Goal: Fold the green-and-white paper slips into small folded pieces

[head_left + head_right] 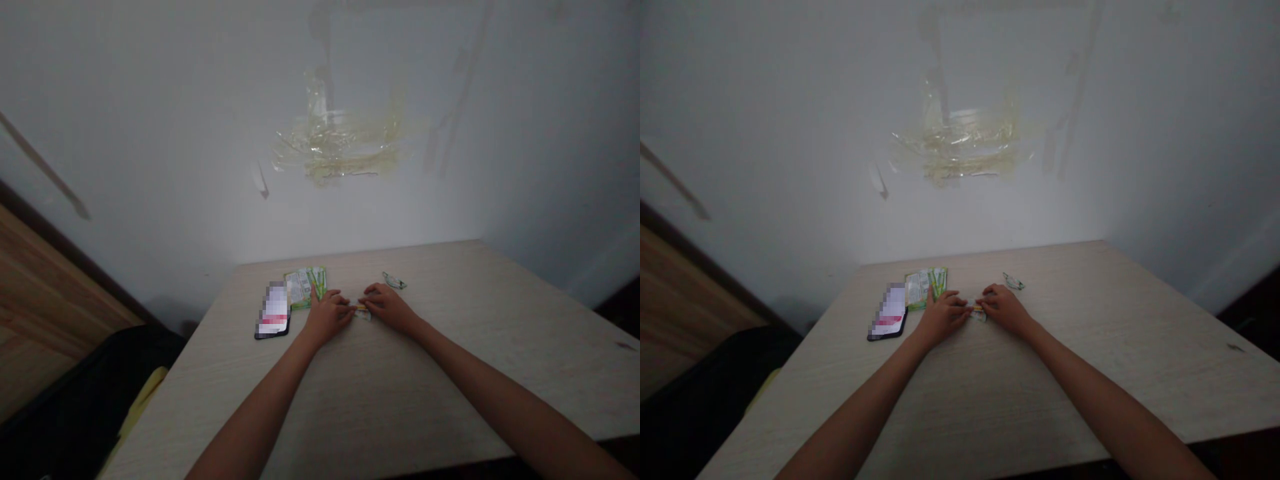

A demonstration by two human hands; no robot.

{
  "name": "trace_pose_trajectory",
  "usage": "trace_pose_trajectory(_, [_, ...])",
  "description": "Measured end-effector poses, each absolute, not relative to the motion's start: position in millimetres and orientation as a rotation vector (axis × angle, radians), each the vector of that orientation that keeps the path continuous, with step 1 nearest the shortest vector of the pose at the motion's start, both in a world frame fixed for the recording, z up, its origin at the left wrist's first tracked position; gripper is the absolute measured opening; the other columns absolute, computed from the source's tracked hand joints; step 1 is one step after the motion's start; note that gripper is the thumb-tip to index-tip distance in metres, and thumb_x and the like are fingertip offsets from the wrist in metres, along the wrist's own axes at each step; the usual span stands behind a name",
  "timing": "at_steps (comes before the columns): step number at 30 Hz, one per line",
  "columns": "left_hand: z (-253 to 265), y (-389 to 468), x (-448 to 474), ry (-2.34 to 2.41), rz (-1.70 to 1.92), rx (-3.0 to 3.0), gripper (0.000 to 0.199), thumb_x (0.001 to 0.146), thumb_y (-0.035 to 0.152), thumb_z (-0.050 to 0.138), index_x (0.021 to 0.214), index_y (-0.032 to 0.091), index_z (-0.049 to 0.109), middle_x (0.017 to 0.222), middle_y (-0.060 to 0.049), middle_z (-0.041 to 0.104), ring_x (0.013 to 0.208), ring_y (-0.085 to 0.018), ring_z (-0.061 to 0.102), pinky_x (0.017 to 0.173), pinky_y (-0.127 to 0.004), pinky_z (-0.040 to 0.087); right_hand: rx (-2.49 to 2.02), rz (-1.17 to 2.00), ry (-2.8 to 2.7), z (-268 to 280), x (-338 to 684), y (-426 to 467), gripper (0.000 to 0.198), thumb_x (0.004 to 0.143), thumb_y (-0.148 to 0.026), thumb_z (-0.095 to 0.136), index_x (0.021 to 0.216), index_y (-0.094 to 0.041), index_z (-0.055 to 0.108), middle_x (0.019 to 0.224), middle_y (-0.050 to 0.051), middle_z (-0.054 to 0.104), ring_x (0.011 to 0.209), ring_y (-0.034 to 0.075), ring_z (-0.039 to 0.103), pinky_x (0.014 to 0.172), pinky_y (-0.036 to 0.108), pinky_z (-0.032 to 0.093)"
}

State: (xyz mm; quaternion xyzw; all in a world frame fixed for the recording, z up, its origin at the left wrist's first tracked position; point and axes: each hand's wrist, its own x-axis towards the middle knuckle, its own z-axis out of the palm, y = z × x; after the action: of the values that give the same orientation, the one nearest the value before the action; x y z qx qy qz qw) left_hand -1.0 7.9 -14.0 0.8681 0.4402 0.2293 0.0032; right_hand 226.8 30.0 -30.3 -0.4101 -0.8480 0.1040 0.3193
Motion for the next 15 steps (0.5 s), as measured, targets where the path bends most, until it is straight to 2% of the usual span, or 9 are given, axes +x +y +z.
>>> trace_pose_trajectory(8, [-14.1,6.7,1.2,1.419,0.742,2.723,0.019,0.090,0.038,0.055,0.094,0.036,0.074,0.102,0.001,0.072,0.117,-0.024,0.052,0.109,-0.069,-0.002,-1.112,0.277,-2.182,-27.9,224.8,27.6,0.022,0.090,-0.030,0.056,0.093,-0.023,0.076,0.102,0.008,0.066,0.096,0.019,0.060,0.089,0.035,0.047])
trace_pose_trajectory(15, [-15.1,7.3,0.3,1.401,0.743,2.716,0.019,0.090,0.039,0.055,0.095,0.037,0.073,0.103,0.000,0.071,0.117,-0.025,0.052,0.108,-0.071,-0.001,-1.138,0.205,-2.225,-26.9,226.2,26.8,0.021,0.090,-0.031,0.057,0.094,-0.023,0.077,0.101,0.009,0.065,0.095,0.021,0.059,0.089,0.036,0.046])
